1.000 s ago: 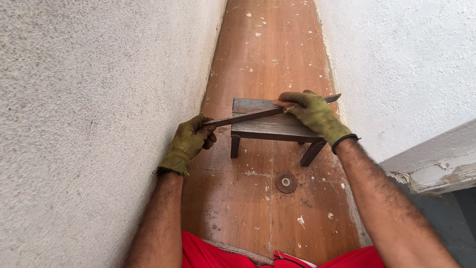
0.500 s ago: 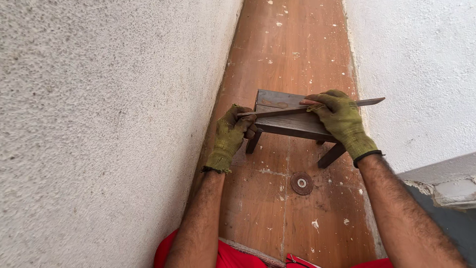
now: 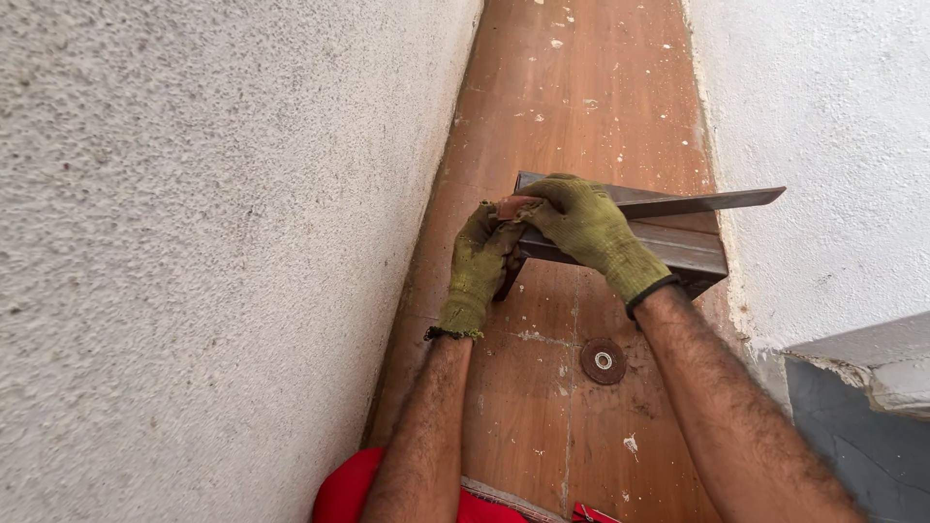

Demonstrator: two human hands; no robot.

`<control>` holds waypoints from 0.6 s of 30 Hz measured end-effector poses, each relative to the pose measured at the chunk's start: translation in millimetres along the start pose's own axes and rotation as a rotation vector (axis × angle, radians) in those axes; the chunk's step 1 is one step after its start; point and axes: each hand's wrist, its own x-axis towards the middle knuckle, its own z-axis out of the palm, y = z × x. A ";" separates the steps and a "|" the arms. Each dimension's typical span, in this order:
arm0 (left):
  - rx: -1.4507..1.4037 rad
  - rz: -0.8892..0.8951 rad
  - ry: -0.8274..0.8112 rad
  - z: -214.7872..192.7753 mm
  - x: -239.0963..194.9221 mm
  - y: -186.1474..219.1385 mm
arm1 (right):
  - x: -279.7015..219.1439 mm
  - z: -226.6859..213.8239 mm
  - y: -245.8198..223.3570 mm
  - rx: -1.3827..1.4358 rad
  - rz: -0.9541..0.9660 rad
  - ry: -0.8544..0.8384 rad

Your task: The person sits on the floor and uses a metal file to sharpen a long metal bar. They hold the bar with one hand and rub the file along its length with the other, repeating the motion continuously.

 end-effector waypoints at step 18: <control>0.217 -0.038 -0.085 -13.5 23.6 1.6 | -9.1 36.0 2.7 -0.168 -0.258 0.254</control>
